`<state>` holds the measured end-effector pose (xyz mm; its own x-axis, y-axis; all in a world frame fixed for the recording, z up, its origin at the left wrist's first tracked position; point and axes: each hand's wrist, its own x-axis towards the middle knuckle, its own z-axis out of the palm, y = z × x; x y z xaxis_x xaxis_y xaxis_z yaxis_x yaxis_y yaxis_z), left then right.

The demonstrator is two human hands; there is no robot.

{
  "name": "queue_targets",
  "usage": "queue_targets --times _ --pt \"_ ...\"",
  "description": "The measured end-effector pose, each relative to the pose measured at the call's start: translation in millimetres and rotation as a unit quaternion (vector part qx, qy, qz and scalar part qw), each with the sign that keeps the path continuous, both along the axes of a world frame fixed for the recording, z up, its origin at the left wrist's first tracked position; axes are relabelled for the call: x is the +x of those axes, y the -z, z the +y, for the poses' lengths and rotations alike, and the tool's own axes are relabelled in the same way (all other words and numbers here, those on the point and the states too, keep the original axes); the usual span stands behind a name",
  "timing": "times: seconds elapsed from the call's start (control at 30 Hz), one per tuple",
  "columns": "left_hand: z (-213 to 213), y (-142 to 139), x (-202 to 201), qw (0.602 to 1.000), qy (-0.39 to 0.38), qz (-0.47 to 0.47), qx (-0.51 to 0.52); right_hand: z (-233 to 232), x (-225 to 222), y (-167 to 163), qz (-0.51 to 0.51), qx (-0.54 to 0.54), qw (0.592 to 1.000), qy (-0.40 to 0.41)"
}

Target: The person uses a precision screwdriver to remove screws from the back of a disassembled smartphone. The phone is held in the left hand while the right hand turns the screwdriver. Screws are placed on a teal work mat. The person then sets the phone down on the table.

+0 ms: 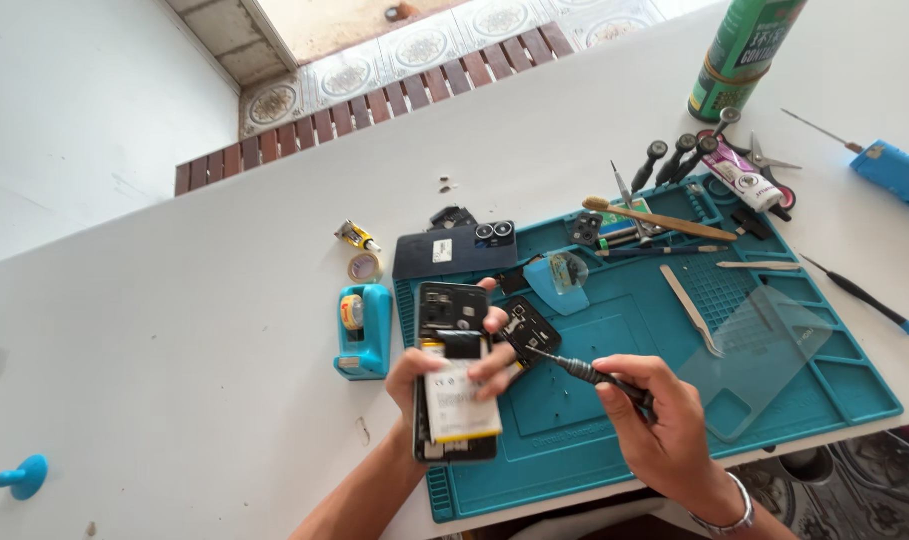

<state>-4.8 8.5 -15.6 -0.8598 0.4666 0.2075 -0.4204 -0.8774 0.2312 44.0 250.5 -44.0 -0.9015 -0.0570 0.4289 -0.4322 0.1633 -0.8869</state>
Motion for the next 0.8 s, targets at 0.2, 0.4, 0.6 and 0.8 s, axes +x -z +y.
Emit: queue_targets --times 0.2,0.4,0.6,0.8 --pt "-14 -7 -9 0.997 -0.040 -0.043 0.041 -7 2 3 -0.027 -0.003 0.999 0.022" --pt "-10 6 -5 0.999 0.012 0.030 0.022 -9 3 5 -0.008 0.000 0.999 0.037" --pt "-3 15 1 0.989 0.076 0.096 -0.087 -9 5 -2 -0.031 0.036 0.999 0.020" --pt "0 13 6 0.972 0.108 0.130 -0.165 -10 2 -8 0.026 0.058 0.998 -0.010"
